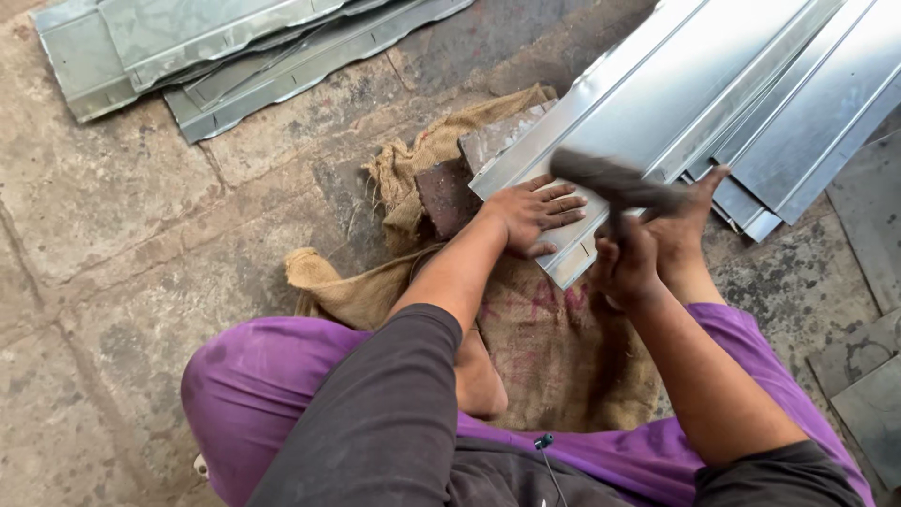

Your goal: The person sits on the floor and uses a hammer to strike a long metal sheet resting on a wooden block. They repeatedly hit the sheet to flatten or shape it, then move the finished piece aside and pick up a new sheet to continue the process.

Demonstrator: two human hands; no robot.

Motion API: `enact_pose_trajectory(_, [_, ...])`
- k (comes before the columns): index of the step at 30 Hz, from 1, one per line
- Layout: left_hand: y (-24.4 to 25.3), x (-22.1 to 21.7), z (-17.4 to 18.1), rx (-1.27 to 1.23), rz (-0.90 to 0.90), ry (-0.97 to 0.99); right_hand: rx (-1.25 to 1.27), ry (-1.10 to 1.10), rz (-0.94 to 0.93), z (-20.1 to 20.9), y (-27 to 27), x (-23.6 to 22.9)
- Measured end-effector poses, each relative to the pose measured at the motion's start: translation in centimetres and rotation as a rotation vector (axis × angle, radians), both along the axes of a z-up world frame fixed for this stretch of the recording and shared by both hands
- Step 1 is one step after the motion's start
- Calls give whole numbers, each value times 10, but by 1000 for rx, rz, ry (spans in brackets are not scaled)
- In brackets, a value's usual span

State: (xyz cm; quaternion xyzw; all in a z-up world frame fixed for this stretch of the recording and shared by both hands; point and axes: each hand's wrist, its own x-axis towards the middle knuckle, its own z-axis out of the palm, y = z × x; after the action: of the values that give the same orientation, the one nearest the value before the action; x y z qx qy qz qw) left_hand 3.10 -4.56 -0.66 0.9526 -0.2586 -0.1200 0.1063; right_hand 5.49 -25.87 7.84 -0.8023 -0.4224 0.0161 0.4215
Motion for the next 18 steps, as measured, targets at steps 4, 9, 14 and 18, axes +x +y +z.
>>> enact_pose_trajectory(4, [-9,3,-3,141,-85,-37,-670,-59,-25,-12,10,16])
enact_pose_trajectory(9, [2,15,0,50,-69,-40,-234,-114,-155,-14,-1,38])
enact_pose_trajectory(14, [-3,10,-2,66,-52,-17,91,120,-99,-26,-16,17])
enact_pose_trajectory(18, [-2,5,12,92,-50,26,-357,-56,17,-17,16,17])
